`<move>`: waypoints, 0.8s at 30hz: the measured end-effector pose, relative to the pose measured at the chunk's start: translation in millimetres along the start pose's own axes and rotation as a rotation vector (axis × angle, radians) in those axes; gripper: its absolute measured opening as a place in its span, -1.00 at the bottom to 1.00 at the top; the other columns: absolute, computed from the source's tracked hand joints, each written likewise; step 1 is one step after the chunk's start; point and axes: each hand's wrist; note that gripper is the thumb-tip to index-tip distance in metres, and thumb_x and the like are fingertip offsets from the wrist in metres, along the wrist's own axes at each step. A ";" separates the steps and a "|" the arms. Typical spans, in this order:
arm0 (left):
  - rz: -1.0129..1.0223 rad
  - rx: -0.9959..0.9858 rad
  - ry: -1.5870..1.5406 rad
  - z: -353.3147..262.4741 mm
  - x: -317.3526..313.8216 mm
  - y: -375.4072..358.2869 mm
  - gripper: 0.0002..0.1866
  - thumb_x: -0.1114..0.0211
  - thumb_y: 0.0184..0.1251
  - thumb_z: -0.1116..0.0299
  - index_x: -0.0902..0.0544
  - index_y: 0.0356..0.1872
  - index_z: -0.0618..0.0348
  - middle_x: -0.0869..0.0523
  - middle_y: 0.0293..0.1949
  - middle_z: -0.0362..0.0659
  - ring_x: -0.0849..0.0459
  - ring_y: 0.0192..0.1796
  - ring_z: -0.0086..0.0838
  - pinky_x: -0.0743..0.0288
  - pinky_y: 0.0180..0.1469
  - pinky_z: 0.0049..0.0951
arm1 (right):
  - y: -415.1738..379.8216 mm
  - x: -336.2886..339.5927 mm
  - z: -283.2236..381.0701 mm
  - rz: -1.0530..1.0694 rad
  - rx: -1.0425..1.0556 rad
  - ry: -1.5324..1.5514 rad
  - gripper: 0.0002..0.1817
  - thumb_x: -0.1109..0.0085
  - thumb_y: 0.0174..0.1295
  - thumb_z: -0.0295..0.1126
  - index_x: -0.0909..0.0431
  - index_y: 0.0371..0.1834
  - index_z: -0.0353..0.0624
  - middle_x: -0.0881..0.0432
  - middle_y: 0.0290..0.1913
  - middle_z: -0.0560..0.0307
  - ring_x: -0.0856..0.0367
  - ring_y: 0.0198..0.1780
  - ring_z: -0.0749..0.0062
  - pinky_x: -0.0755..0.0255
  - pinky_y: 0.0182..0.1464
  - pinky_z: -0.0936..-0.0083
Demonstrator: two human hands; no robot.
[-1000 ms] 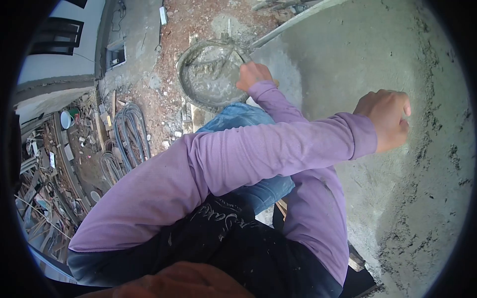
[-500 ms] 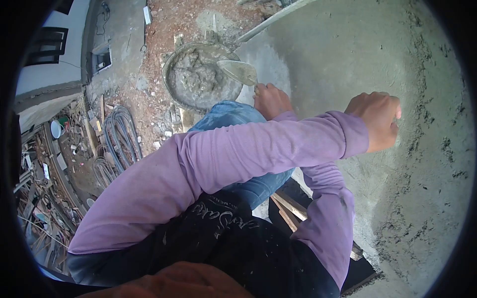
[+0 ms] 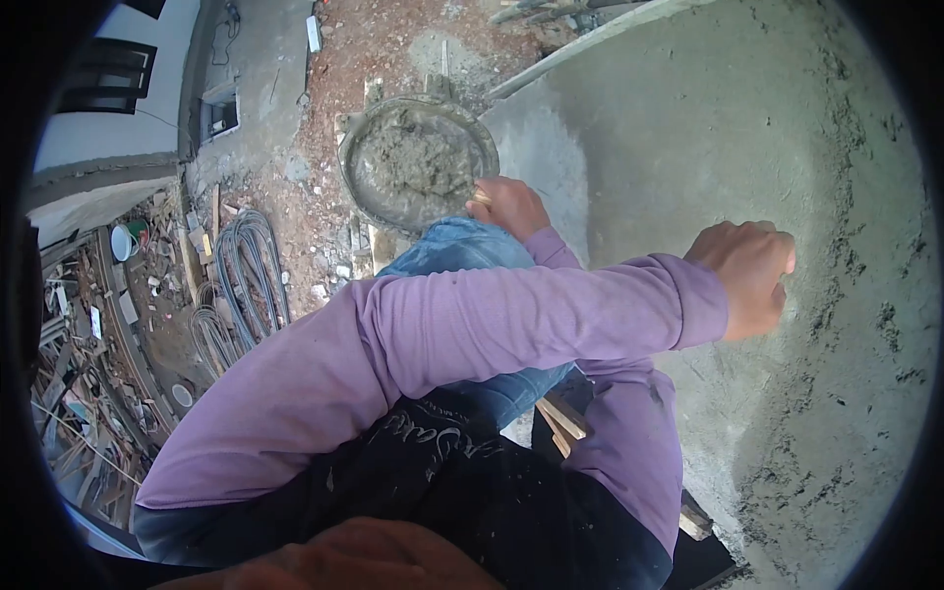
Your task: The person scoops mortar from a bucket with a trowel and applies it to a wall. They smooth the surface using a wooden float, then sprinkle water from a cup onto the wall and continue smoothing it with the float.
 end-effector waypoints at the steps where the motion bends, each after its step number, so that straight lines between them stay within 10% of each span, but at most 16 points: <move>1: -0.016 -0.023 -0.003 2.5 -0.5 1.2 -0.73 -0.25 0.20 0.41 -0.67 -0.08 0.26 -0.73 -0.14 0.07 -0.74 -0.07 -0.07 -0.58 0.04 -0.18 | -2.3 10.8 12.5 -0.015 0.063 -0.097 -0.74 -0.33 0.06 -0.28 -0.64 -0.22 -0.15 -0.65 -0.34 0.00 -0.68 -0.23 0.04 -0.54 -0.18 0.14; 5: -0.081 -0.110 -0.010 6.6 -8.2 4.1 -0.77 -0.31 0.24 0.35 -0.65 -0.10 0.15 -0.73 -0.26 -0.07 -0.72 -0.27 -0.17 -0.56 -0.16 -0.20 | -6.7 32.8 9.2 -0.216 0.400 -0.470 -0.76 -0.24 0.03 -0.44 -0.57 -0.19 -0.15 -0.52 -0.36 0.12 -0.61 -0.27 0.25 -0.45 -0.23 0.31; 12: -0.035 -0.086 0.002 10.6 -7.9 9.3 -0.74 -0.36 0.24 0.33 -0.66 -0.06 0.15 -0.73 -0.25 -0.15 -0.67 -0.42 -0.39 -0.54 -0.27 -0.34 | 42.9 5.6 -14.5 0.170 0.032 -0.443 -0.77 -0.24 -0.06 -0.39 -0.60 -0.33 -0.26 -0.65 -0.33 -0.15 -0.72 -0.27 -0.05 -0.59 -0.22 0.10; 24: -0.048 -0.091 -0.036 12.4 8.1 14.0 -0.74 -0.37 0.23 0.35 -0.68 -0.07 0.15 -0.74 -0.25 -0.16 -0.67 -0.42 -0.44 -0.52 -0.30 -0.42 | 9.4 30.3 -30.9 0.145 0.165 -0.523 -0.84 -0.27 -0.06 -0.33 -0.66 -0.52 -0.21 -0.63 -0.50 -0.14 -0.70 -0.33 -0.08 -0.58 -0.27 0.13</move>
Point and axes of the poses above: each hand's wrist, its own y-axis towards the middle knuckle, its own x-axis out of the back of the hand, z = x × y
